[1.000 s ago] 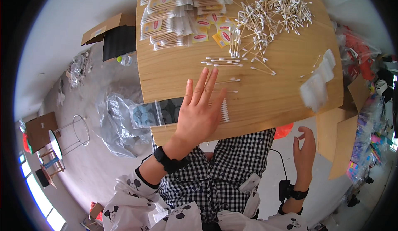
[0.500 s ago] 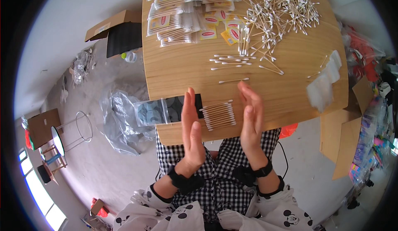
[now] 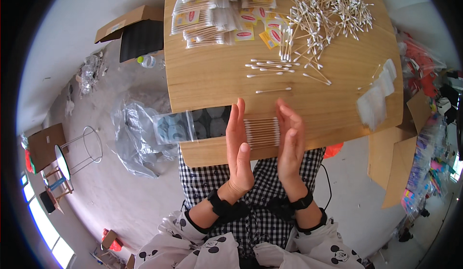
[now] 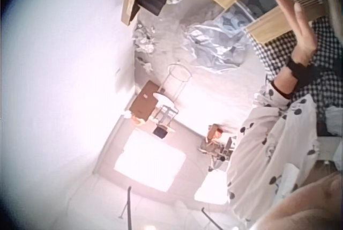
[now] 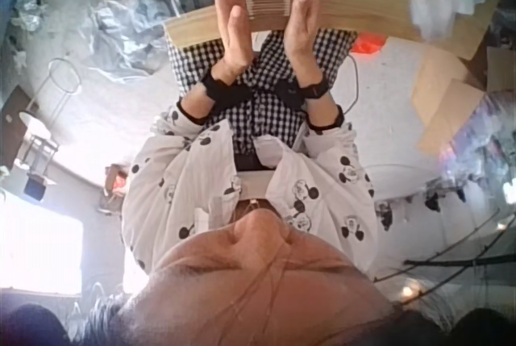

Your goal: Manually organizing and packing cotton swabs into small plastic bags.

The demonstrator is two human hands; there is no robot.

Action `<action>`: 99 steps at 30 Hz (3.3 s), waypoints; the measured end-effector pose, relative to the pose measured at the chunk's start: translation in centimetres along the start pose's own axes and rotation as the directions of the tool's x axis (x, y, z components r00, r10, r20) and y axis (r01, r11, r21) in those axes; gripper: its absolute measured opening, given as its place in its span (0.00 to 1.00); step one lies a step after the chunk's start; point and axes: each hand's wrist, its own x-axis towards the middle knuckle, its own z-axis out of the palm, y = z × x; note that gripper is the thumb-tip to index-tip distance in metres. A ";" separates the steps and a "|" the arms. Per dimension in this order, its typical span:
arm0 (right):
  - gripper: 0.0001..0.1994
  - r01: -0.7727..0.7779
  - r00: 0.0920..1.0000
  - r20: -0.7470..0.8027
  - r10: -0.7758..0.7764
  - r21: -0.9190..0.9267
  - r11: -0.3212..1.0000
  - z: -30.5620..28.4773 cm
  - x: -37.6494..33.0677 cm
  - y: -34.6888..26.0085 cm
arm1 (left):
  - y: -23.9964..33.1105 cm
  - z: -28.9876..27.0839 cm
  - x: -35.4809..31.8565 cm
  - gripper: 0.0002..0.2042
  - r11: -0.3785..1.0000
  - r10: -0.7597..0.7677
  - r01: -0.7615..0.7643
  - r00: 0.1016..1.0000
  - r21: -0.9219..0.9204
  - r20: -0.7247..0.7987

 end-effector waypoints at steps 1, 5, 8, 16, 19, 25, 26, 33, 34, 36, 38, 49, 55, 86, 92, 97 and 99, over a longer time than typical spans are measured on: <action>0.25 0.015 1.000 -0.004 -0.015 -0.017 1.000 0.3 -0.1 0.0 | 0.2 0.2 0.0 0.40 0.999 -0.035 0.035 0.999 0.022 -0.004; 0.22 0.117 0.990 -0.041 -0.134 -0.282 0.952 0.2 0.5 0.1 | 0.6 -0.6 -0.6 0.35 0.998 0.056 -0.050 0.984 0.043 -0.167; 0.25 0.144 0.988 0.064 -0.138 -0.674 0.724 0.2 2.0 -1.6 | 2.1 -3.7 -1.6 0.18 0.998 -0.036 0.033 0.998 0.062 0.055; 0.33 0.212 0.977 0.192 -0.092 -0.918 0.334 3.1 2.8 1.1 | 2.3 -4.7 -2.4 0.19 0.917 -0.167 0.048 0.948 0.396 0.270; 0.33 0.227 0.974 0.212 -0.083 -0.939 0.259 3.2 2.8 1.2 | 2.5 -4.7 -2.0 0.08 0.896 -0.206 0.079 0.946 0.437 0.251; 0.31 0.259 0.965 0.235 -0.119 -0.928 0.270 3.1 3.1 1.7 | 2.5 -4.2 -1.0 0.08 0.901 -0.098 -0.022 0.962 0.432 0.254; 0.31 0.270 0.961 0.248 -0.122 -0.936 0.226 3.2 3.1 1.7 | 2.6 -4.4 -1.0 0.09 0.907 -0.103 -0.012 0.963 0.420 0.250; 0.27 0.295 0.954 0.276 -0.116 -0.934 0.204 3.7 3.4 1.5 | 3.9 -8.5 -0.8 0.17 0.976 0.056 -0.038 0.995 0.217 -0.077; 0.27 0.305 0.951 0.286 -0.119 -0.929 0.207 4.4 3.5 1.5 | 3.8 -8.7 -0.8 0.17 0.975 0.063 -0.043 0.994 0.219 -0.086; 0.28 0.302 0.953 0.288 -0.093 -0.911 0.279 6.4 3.9 1.6 | 3.2 -8.8 -0.6 0.20 0.999 0.040 -0.037 0.975 0.016 -0.220; 0.29 0.337 0.941 0.316 -0.117 -0.899 0.280 8.3 4.4 1.9 | 3.0 -8.2 0.1 0.21 0.997 0.050 -0.062 0.965 -0.037 -0.257; 0.32 0.436 0.900 0.427 -0.091 -0.883 0.173 10.0 5.5 2.3 | 6.9 -14.6 3.5 0.24 0.711 0.228 -0.166 0.974 0.684 0.000; 0.30 0.424 0.906 0.412 -0.101 -0.882 0.204 11.3 5.6 2.6 | 7.6 -16.3 5.0 0.32 0.382 0.038 -0.384 0.916 0.841 0.400; 0.32 0.478 0.877 0.466 -0.119 -0.820 0.315 14.7 5.1 3.3 | 7.3 -17.5 7.3 0.30 0.577 -0.020 -0.422 0.849 0.699 0.528; 0.31 0.411 0.908 0.378 -0.179 -0.729 0.547 15.9 4.4 3.2 | 6.2 -16.9 6.8 0.28 0.521 0.097 -0.435 0.885 0.735 0.455; 0.23 0.306 0.946 0.257 -0.195 -0.517 0.800 14.7 4.4 1.8 | 6.0 -16.6 6.2 0.28 0.567 0.105 -0.394 0.905 0.724 0.411; 0.19 0.300 0.953 0.213 -0.215 -0.568 0.767 12.4 6.0 0.4 | 6.6 -17.3 5.8 0.29 0.585 0.140 -0.368 0.924 0.723 0.356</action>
